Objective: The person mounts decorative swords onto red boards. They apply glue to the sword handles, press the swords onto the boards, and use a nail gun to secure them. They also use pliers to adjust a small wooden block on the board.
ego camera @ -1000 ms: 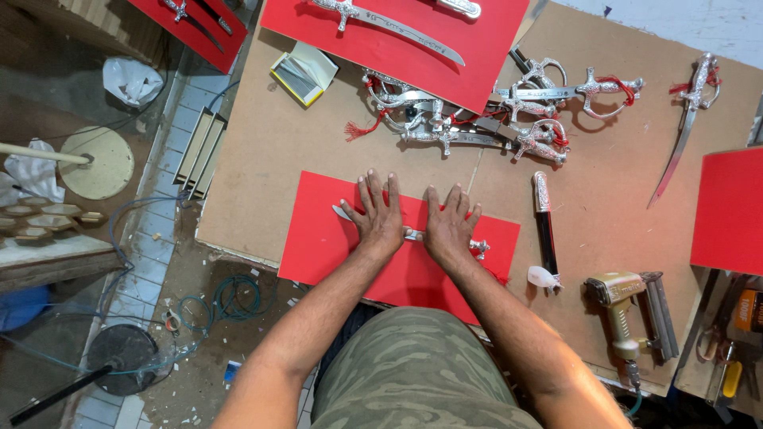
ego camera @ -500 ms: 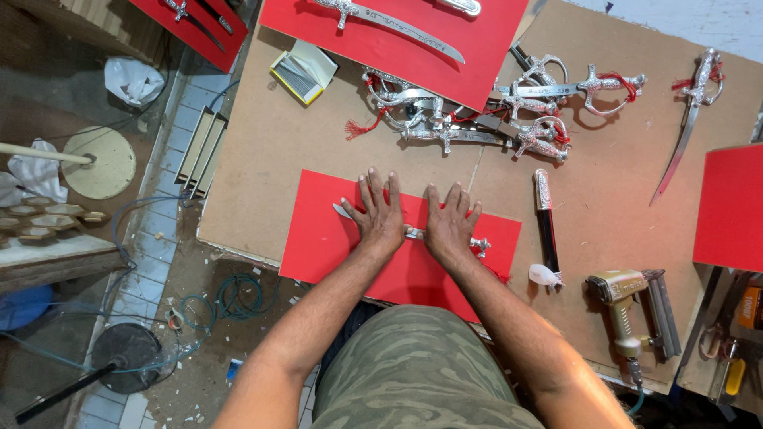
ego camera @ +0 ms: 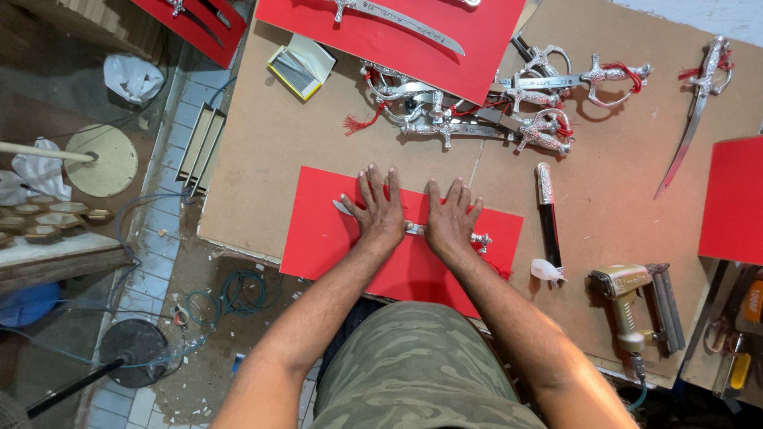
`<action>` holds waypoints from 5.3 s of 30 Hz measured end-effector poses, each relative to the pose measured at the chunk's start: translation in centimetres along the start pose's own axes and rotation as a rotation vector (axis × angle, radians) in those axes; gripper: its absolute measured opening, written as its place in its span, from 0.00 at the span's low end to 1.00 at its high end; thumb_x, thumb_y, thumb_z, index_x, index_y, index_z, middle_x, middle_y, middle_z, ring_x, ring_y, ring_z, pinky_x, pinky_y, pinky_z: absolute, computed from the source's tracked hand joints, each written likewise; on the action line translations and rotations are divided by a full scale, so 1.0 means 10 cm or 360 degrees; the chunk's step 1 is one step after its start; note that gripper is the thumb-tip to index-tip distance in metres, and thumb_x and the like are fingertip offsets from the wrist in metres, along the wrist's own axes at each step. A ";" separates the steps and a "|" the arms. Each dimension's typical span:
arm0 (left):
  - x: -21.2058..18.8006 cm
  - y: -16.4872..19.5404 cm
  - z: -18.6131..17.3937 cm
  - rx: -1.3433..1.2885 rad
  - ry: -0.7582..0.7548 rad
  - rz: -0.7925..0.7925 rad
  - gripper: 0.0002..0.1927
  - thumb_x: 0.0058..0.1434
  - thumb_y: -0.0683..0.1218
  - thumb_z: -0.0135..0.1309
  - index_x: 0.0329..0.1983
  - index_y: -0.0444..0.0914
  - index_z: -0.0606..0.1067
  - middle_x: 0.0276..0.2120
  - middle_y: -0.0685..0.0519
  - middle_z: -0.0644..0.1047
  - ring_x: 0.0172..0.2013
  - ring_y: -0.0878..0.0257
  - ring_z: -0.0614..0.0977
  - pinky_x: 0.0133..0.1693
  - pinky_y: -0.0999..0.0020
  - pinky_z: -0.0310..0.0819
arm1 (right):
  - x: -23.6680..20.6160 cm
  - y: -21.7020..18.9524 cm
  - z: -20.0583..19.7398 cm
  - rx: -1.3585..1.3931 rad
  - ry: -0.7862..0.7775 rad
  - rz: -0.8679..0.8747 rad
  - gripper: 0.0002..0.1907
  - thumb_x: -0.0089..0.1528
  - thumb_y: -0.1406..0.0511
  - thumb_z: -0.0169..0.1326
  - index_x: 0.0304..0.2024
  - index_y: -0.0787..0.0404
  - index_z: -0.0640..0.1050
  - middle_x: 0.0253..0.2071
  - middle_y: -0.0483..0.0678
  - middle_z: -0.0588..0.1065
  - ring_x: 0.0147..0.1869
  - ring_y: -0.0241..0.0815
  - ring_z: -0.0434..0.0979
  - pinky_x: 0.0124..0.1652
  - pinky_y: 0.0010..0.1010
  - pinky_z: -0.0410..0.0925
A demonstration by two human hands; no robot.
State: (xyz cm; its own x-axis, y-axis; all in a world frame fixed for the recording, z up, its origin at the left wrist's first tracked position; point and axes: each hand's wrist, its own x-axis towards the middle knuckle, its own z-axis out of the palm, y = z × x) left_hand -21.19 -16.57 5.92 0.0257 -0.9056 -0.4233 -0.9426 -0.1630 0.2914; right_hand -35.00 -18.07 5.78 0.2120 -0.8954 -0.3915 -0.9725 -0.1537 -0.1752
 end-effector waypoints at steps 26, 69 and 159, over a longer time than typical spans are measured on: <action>-0.01 0.08 0.08 0.0034 0.0106 0.0083 0.64 0.53 0.55 0.69 0.78 0.37 0.36 0.74 0.29 0.31 0.73 0.29 0.32 0.59 0.10 0.27 | -0.13 0.13 0.00 0.0084 0.0147 -0.0018 0.54 0.52 0.54 0.70 0.74 0.55 0.55 0.72 0.75 0.48 0.76 0.72 0.48 0.64 0.73 0.44; -1.26 -1.10 0.55 -0.0277 0.0893 -0.0039 0.23 0.62 0.54 0.61 0.60 0.45 0.76 0.69 0.45 0.63 0.69 0.47 0.60 0.65 0.36 0.42 | -0.39 0.26 0.33 0.0242 0.0852 -0.0878 0.09 0.58 0.69 0.61 0.41 0.56 0.81 0.39 0.42 0.76 0.47 0.42 0.75 0.64 0.52 0.59; 0.21 -3.40 -0.64 0.0303 0.1023 -0.0184 0.27 0.82 0.60 0.48 0.71 0.38 0.62 0.69 0.42 0.60 0.69 0.46 0.60 0.67 0.40 0.53 | 0.80 -1.49 0.60 0.0056 0.0673 -0.0161 0.44 0.66 0.41 0.51 0.74 0.59 0.57 0.76 0.65 0.47 0.78 0.65 0.48 0.72 0.61 0.46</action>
State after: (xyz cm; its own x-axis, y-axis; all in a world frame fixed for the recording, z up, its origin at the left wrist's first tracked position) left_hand 13.08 -15.43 0.60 0.2669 -0.9489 0.1682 -0.9626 -0.2540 0.0942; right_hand -18.26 -20.42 -0.13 0.2407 -0.9700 0.0327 -0.9434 -0.2418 -0.2270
